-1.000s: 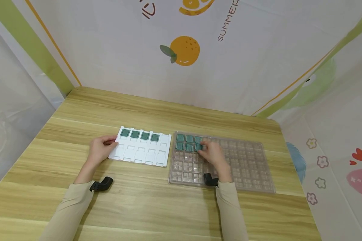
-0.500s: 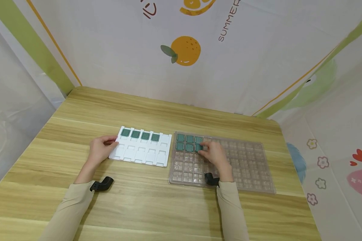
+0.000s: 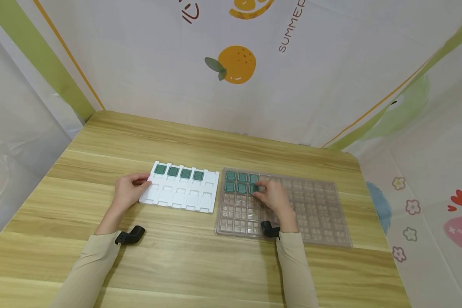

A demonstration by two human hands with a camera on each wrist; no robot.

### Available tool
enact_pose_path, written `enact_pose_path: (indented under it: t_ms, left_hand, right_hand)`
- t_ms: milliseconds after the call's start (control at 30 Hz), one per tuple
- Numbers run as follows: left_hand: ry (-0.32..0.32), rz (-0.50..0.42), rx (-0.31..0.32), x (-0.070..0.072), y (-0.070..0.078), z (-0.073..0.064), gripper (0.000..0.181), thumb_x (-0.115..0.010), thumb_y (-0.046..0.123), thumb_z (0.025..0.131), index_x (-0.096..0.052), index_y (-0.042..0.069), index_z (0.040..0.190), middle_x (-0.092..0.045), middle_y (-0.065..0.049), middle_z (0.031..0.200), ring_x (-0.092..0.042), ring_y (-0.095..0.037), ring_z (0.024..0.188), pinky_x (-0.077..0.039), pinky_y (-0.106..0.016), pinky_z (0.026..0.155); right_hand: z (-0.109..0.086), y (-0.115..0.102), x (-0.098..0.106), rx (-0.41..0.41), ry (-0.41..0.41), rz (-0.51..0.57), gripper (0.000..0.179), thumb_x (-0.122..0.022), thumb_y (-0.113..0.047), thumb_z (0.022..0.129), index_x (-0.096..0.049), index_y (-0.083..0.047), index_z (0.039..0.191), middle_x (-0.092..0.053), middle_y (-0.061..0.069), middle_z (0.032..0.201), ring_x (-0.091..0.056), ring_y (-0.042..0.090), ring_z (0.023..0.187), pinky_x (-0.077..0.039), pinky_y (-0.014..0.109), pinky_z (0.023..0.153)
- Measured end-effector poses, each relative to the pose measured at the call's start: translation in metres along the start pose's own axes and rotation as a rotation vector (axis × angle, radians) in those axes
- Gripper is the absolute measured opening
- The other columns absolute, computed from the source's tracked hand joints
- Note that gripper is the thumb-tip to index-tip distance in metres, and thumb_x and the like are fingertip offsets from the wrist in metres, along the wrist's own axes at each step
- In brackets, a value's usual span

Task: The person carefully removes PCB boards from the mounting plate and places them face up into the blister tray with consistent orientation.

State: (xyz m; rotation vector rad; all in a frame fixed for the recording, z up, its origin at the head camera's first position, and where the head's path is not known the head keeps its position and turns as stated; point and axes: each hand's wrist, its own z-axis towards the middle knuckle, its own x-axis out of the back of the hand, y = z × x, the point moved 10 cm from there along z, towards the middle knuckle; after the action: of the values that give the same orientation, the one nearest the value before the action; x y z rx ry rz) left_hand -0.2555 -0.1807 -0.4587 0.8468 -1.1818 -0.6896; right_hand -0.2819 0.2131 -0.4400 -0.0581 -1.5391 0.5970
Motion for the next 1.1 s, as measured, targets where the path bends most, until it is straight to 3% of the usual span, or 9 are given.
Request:
enact_pose_path:
  t_ms: [267,633,867,1100]
  left_hand:
    - [0.005,0.001,-0.008,0.0,0.0,0.0,0.02,-0.066,-0.007,0.079,-0.068,-0.013,0.098,-0.067,-0.027,0.086,-0.063,-0.034,0.077,-0.039,-0.007,0.059]
    - [0.01,-0.004,-0.013,0.001,0.001,0.0,0.02,-0.065,-0.008,0.079,-0.067,-0.014,0.098,-0.066,-0.028,0.086,-0.062,-0.035,0.077,-0.039,-0.007,0.059]
    - [0.012,0.004,-0.026,0.002,0.003,0.0,0.02,-0.066,-0.008,0.078,-0.068,-0.013,0.097,-0.067,-0.028,0.085,-0.063,-0.035,0.076,-0.039,-0.007,0.059]
    - [0.011,0.001,-0.028,0.001,0.002,0.0,0.019,-0.066,-0.008,0.078,-0.068,-0.013,0.097,-0.067,-0.028,0.085,-0.063,-0.035,0.076,-0.039,-0.007,0.059]
  right_hand:
    - [0.006,-0.011,0.001,0.052,0.041,-0.022,0.028,-0.076,-0.017,0.079,-0.07,0.0,0.1,-0.039,-0.004,0.05,-0.031,0.008,0.045,-0.026,0.025,0.043]
    - [0.02,-0.033,-0.004,0.072,0.024,-0.068,0.03,-0.074,-0.023,0.081,-0.071,-0.004,0.104,-0.038,-0.006,0.046,-0.029,0.007,0.043,-0.025,0.024,0.043]
    - [0.027,-0.043,-0.013,0.08,-0.008,-0.008,0.029,-0.072,-0.022,0.083,-0.07,-0.003,0.106,-0.032,-0.006,0.045,-0.025,0.007,0.041,-0.024,0.023,0.043]
    - [0.03,-0.055,-0.014,0.083,-0.004,0.003,0.03,-0.072,-0.022,0.083,-0.07,-0.004,0.106,-0.037,-0.005,0.047,-0.028,0.008,0.043,-0.025,0.023,0.043]
